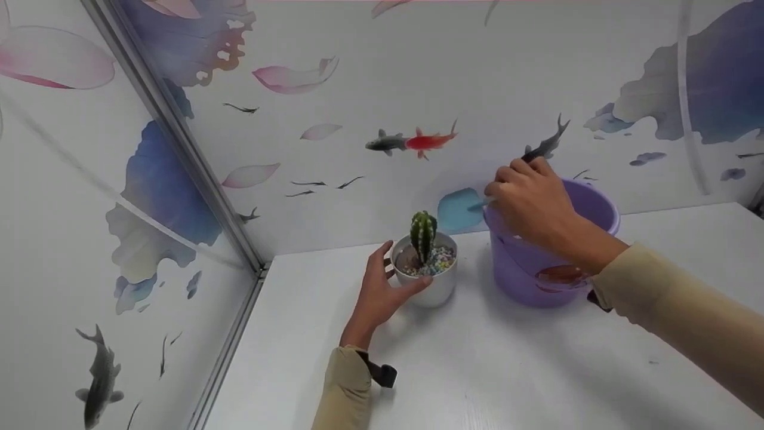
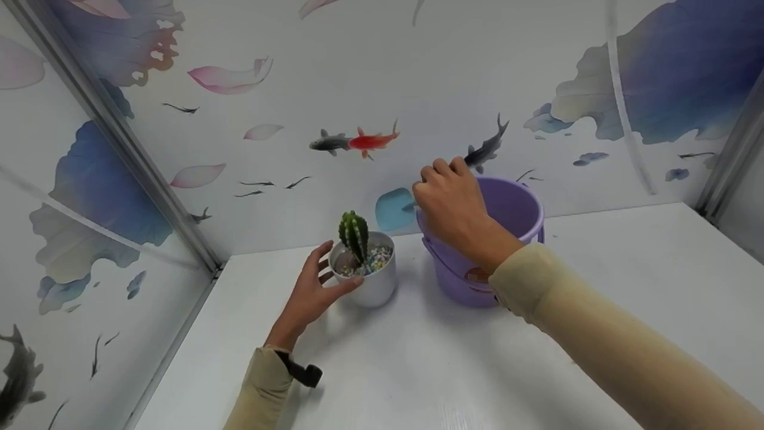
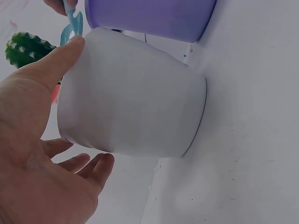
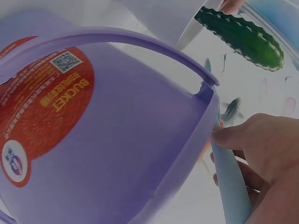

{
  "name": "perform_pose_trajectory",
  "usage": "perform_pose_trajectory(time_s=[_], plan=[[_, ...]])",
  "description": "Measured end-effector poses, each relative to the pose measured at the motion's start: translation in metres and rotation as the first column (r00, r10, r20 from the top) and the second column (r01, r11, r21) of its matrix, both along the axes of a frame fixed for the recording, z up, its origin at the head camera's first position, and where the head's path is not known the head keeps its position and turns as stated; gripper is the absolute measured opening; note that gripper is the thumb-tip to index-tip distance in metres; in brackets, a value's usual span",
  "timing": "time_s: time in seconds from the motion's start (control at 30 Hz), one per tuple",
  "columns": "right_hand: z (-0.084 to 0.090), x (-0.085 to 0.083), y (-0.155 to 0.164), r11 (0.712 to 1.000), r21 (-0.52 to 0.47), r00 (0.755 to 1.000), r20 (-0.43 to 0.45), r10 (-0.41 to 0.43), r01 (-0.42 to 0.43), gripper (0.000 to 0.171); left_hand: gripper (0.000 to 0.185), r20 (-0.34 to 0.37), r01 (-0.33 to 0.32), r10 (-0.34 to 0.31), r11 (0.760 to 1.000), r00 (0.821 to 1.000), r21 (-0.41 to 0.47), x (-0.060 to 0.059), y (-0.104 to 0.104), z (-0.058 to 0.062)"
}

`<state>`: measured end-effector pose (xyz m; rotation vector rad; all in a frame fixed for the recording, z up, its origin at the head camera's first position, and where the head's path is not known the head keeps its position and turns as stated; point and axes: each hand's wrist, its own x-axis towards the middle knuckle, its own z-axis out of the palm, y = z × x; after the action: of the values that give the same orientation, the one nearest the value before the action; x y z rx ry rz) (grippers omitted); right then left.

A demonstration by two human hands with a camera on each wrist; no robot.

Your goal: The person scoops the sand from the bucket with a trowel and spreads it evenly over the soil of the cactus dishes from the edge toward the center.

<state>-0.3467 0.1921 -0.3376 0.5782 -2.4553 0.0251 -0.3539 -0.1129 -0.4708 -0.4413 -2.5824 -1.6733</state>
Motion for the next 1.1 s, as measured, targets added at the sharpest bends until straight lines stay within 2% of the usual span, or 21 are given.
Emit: perform_pose_trajectory(time_s=[0.17, 0.3, 0.5, 0.63, 0.9, 0.97, 1.1], plan=[[-0.001, 0.006, 0.012, 0.996, -0.086, 0.999, 0.045, -0.009, 0.012, 0.021, 0.111, -0.047, -0.022, 0.021, 1.000, 0.999, -0.022, 0.003, 0.000, 0.008], [0.000, 0.010, 0.024, 0.991, -0.130, 0.997, 0.076, -0.018, 0.028, 0.022, 0.105, -0.130, -0.050, 0.047, 0.999, 0.990, -0.016, 0.006, -0.002, 0.020], [0.004, 0.017, 0.046, 0.988, -0.143, 0.993, 0.108, -0.052, 0.067, 0.023, 0.092, -0.290, -0.086, 0.092, 0.996, 0.953, 0.032, 0.015, -0.006, 0.043], [0.006, 0.020, 0.064, 0.982, -0.152, 0.987, 0.135, -0.088, 0.108, 0.024, 0.087, -0.362, -0.105, 0.111, 0.994, 0.926, 0.036, 0.024, -0.004, 0.058], [0.003, 0.022, 0.092, 0.974, -0.133, 0.971, 0.178, -0.158, 0.182, 0.022, 0.076, -0.486, -0.076, 0.050, 0.997, 0.872, -0.034, 0.045, 0.016, 0.081], [0.001, 0.022, 0.097, 0.973, -0.123, 0.967, 0.190, -0.171, 0.196, 0.023, 0.072, -0.515, -0.053, 0.021, 0.998, 0.857, -0.046, 0.050, 0.025, 0.085], [-0.005, 0.021, 0.105, 0.972, -0.103, 0.958, 0.219, -0.186, 0.212, 0.023, 0.065, -0.542, 0.024, -0.052, 0.998, 0.839, -0.059, 0.059, 0.047, 0.090]])
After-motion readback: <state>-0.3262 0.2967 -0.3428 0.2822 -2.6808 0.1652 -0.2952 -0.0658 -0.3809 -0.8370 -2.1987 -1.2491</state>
